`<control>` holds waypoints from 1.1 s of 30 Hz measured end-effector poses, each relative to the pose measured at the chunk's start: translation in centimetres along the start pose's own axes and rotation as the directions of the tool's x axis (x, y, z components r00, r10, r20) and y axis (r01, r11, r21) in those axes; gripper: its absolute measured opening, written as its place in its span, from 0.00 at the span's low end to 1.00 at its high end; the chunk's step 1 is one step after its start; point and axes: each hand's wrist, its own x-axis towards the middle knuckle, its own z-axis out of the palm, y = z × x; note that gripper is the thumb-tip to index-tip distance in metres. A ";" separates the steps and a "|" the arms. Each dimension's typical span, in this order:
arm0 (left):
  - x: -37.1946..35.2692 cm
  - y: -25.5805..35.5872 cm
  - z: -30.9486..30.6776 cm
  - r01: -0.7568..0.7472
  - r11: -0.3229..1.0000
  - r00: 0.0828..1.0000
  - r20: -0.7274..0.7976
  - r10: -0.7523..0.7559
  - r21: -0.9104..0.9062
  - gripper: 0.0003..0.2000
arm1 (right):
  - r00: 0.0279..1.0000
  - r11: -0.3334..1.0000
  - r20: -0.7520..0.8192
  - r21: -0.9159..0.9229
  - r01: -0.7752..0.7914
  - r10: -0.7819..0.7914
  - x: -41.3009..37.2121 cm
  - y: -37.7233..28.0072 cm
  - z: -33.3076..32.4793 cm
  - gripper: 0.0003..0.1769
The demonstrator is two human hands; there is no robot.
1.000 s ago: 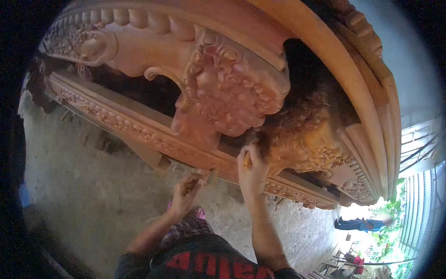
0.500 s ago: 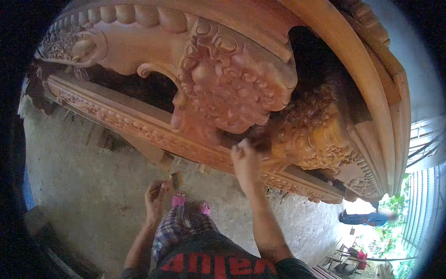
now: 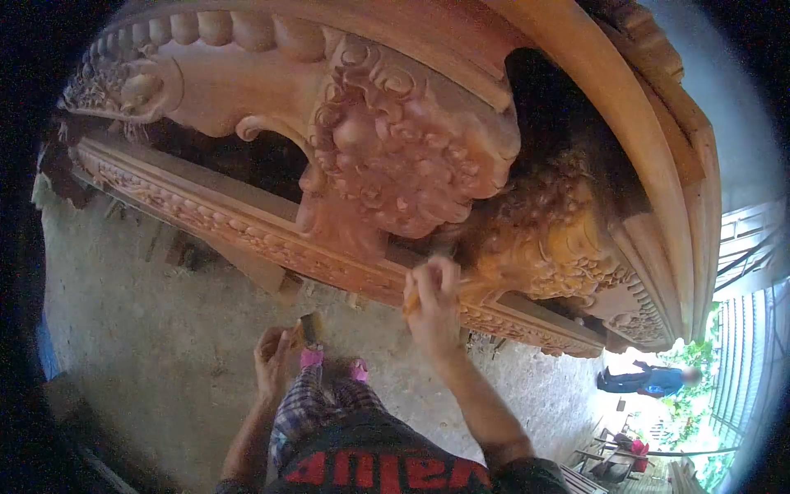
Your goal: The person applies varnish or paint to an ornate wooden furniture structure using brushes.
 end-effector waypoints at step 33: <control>0.3 -1.7 -2.0 -0.017 0.991 0.999 -0.032 0.013 -0.136 0.10 | 0.930 0.999 0.368 -0.052 0.009 0.011 1.2 -1.3 2.2 0.18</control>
